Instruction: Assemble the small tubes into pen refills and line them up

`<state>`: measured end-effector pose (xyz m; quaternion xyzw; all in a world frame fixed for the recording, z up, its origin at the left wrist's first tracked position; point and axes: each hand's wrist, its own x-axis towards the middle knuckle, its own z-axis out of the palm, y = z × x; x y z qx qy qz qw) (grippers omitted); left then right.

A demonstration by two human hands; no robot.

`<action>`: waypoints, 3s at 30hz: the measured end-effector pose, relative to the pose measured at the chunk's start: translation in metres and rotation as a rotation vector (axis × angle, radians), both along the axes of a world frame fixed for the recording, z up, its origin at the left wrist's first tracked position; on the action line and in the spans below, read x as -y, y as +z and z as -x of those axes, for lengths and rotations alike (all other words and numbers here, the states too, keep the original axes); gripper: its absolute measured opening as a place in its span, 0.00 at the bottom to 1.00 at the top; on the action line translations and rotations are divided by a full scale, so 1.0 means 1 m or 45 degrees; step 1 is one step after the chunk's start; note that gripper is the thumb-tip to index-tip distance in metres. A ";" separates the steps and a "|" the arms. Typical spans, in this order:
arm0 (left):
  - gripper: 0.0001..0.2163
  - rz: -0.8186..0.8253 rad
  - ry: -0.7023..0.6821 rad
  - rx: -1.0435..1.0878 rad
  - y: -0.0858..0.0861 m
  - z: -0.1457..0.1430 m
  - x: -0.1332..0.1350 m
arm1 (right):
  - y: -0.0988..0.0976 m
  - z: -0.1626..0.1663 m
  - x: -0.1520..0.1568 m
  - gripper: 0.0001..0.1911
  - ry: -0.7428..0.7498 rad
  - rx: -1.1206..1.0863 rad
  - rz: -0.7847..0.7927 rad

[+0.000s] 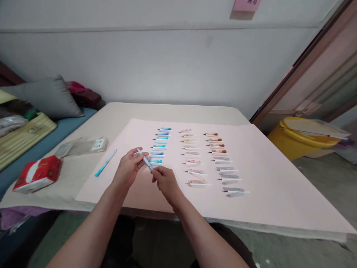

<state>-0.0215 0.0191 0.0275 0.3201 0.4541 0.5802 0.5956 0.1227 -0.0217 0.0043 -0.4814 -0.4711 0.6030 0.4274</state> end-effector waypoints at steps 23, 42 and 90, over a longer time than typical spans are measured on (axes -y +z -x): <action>0.12 0.001 -0.161 -0.043 -0.002 -0.002 0.002 | 0.006 -0.001 0.004 0.15 -0.003 0.080 -0.051; 0.11 -0.039 -0.203 -0.125 0.005 -0.019 0.016 | 0.008 0.003 0.003 0.15 -0.117 -0.192 0.157; 0.07 -0.061 -0.328 -0.302 -0.007 -0.048 0.026 | -0.014 -0.006 -0.003 0.14 -0.518 -0.972 0.622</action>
